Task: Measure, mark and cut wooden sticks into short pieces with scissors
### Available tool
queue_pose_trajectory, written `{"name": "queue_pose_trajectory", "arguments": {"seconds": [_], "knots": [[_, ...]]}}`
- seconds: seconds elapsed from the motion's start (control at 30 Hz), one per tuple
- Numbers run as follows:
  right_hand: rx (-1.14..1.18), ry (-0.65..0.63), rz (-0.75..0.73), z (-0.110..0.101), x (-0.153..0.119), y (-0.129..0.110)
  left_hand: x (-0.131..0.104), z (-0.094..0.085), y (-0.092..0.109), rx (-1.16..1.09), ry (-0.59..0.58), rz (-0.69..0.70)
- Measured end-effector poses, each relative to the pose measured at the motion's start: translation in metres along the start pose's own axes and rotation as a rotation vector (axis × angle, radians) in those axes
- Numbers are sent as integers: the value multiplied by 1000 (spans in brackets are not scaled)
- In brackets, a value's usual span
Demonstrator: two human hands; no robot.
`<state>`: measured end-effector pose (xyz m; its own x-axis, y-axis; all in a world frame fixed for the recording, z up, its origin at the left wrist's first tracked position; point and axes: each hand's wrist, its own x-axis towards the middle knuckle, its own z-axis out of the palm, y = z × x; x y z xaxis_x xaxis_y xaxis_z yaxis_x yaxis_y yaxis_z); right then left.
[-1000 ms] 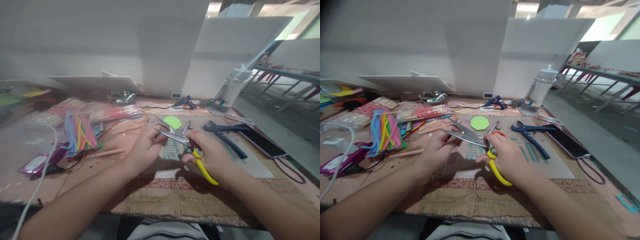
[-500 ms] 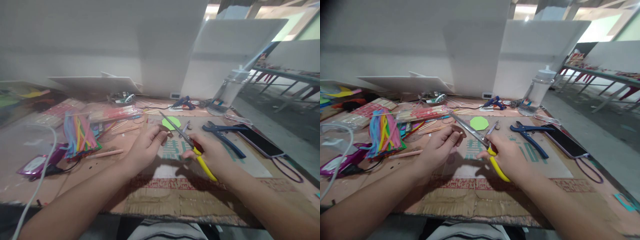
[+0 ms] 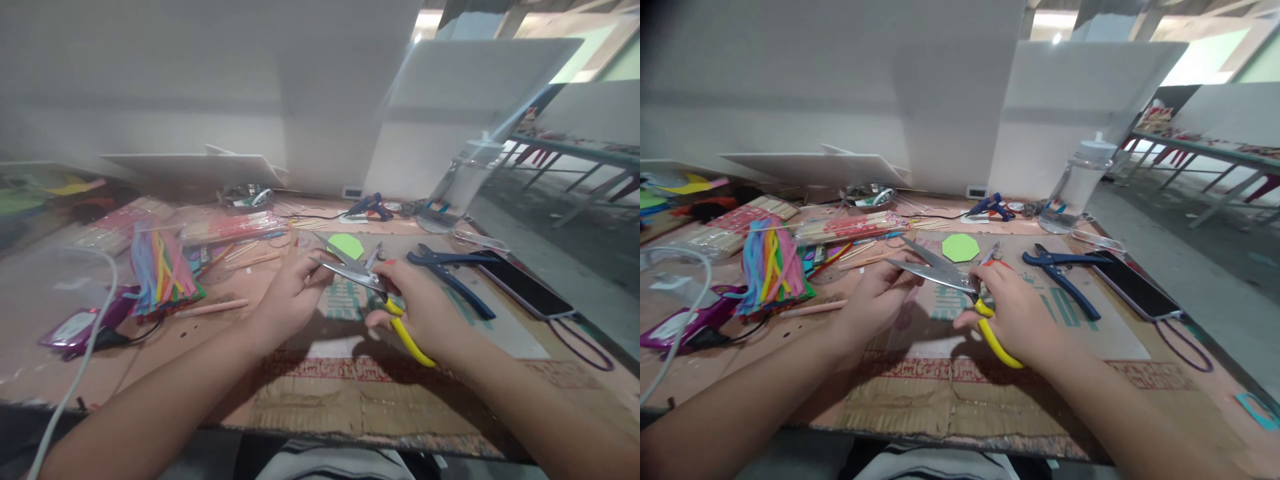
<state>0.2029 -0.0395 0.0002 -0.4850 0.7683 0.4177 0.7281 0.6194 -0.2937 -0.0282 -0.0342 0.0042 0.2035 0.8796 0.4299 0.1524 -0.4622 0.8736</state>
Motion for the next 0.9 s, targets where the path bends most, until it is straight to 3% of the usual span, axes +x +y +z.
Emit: {"name": "queue_pose_trajectory", "arguments": {"seconds": [0.33, 0.5, 0.7, 0.9], "knots": [[-76, 20, -68, -2, -4, 3, -1, -5, 2, 144, -23, 70], [-102, 8, -11, -1, -6, 4, -1, -3, 2, 147, -28, 54], [57, 81, 132, -2, -5, 10, -2, -4, 2, 42, -34, 70], [-21, 86, -51, -1, -4, 6, -2, -2, 1, -25, -3, 14]]}}
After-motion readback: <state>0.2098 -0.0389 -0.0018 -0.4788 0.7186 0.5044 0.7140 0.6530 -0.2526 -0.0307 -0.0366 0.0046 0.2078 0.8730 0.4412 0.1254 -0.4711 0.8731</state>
